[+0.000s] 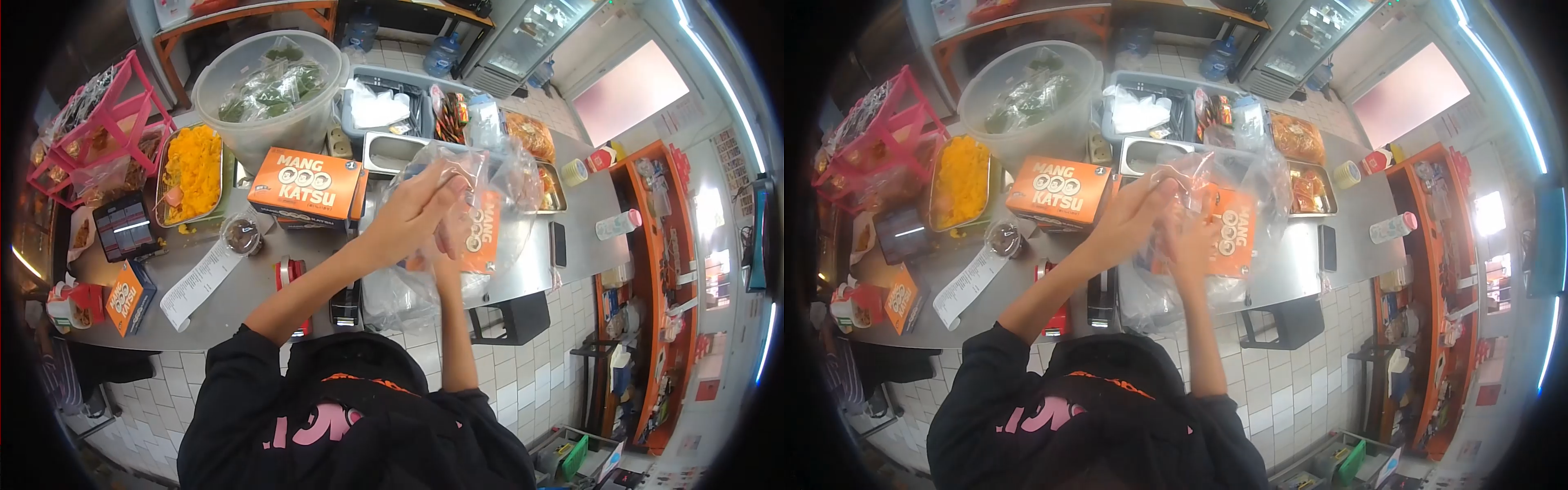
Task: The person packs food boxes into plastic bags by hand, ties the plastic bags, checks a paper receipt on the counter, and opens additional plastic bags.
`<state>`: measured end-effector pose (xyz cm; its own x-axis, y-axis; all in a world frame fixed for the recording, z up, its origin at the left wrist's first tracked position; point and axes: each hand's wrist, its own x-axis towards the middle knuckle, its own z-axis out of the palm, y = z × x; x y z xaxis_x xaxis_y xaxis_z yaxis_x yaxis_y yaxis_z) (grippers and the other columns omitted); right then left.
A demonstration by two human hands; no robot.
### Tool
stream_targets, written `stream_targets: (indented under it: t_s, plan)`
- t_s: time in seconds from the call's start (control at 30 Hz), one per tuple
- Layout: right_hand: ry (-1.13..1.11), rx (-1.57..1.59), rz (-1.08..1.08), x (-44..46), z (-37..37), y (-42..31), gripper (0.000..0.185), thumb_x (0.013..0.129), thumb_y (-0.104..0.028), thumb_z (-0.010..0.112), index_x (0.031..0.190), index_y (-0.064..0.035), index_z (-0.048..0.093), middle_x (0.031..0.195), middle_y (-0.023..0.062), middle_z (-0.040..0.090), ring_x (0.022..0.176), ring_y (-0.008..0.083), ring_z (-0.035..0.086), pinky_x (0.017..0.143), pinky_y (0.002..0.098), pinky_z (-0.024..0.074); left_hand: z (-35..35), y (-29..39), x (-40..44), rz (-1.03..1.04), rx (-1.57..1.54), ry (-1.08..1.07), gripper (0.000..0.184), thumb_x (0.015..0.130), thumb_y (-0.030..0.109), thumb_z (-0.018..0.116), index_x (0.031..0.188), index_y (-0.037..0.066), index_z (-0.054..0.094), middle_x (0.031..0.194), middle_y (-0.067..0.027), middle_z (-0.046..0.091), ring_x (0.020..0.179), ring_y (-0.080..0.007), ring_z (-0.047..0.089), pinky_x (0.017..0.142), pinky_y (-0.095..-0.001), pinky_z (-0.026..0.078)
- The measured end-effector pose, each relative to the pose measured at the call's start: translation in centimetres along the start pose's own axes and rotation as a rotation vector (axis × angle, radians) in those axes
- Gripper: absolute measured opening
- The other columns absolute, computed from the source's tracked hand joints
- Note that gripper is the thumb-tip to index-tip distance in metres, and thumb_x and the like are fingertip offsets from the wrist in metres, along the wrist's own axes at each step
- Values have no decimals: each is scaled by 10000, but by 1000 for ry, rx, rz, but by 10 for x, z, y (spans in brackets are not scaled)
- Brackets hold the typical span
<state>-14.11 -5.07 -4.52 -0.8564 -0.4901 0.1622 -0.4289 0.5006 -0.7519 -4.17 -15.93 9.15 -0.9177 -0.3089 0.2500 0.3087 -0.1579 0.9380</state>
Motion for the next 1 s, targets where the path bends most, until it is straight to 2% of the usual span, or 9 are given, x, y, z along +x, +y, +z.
stream_targets:
  t_s: [0.1, 0.2, 0.27, 0.4, 0.53, 0.6, 0.7, 0.8, 1.0]
  plan:
    - [-280, -8, 2, 1, 55, 64, 737, 746, -426, 589, 1343, -137, 268, 1291, 192, 347, 1168, 381, 350, 980, 456, 266, 3, -13, 1, 143, 191, 24, 299, 941, 254, 363, 966, -19, 484, 876, -110, 502, 492, -151, 577, 479, -225, 452]
    - [-55, -335, -317, 3, 26, 19, 546, 769, -347, 568, 1218, -99, 381, 1207, 165, 413, 1104, 351, 403, 919, 438, 312, -9, -23, -8, 562, 626, 48, 282, 939, 228, 367, 933, -24, 495, 851, -112, 490, 487, -167, 566, 487, -234, 458]
    - [-87, -348, -183, 16, -22, -19, 380, 790, -272, 553, 1102, -71, 473, 1113, 151, 484, 1036, 323, 459, 859, 419, 357, -12, -11, -32, -19, 75, 70, 284, 943, 227, 346, 940, -14, 497, 861, -109, 479, 481, -177, 562, 490, -246, 463]
    - [-161, -33, 32, 28, -96, -149, 238, 787, -199, 575, 948, -32, 524, 932, 149, 535, 932, 295, 515, 757, 414, 407, -27, -41, -62, -295, 128, 7, 283, 938, 227, 350, 994, -3, 506, 763, -103, 541, 543, -183, 607, 518, -277, 478]
    - [-590, 60, -821, 55, 19, -163, 480, 717, -346, 660, 1078, -60, 523, 1041, 206, 502, 986, 316, 498, 769, 446, 421, -10, -62, -79, -161, 396, -171, 206, 904, 187, 387, 929, 38, 528, 709, -100, 589, 590, -195, 608, 575, -311, 473]
    - [-573, -423, -1024, 55, 76, -145, 879, 606, -518, 713, 1315, -160, 335, 1179, 262, 406, 1075, 372, 447, 826, 561, 360, -8, -63, -82, -193, 550, -364, 221, 892, 204, 394, 969, 52, 533, 801, -119, 593, 700, -232, 610, 650, -352, 463]
    - [-697, -549, -980, 63, 126, -131, 1156, 470, -577, 747, 1392, -221, 147, 1200, 276, 361, 1099, 437, 379, 806, 629, 318, -16, -64, -88, -230, 575, -369, 263, 902, 234, 377, 971, 47, 548, 805, -131, 594, 738, -248, 605, 688, -361, 453]
    - [-946, -546, -853, 78, 116, -147, 1121, 484, -529, 754, 1389, -241, 158, 1179, 250, 383, 1098, 407, 376, 805, 599, 326, -19, -56, -96, -205, 463, -333, 289, 917, 260, 360, 938, 35, 540, 801, -118, 602, 674, -227, 610, 665, -347, 458]
    - [-568, -308, -950, 82, -40, -194, 1008, 499, -330, 756, 1368, -228, 256, 1159, 200, 405, 1084, 357, 398, 895, 463, 338, -46, -44, -86, -404, -8, -57, 348, 939, 301, 337, 950, 9, 527, 790, -59, 602, 581, -138, 602, 600, -273, 460]
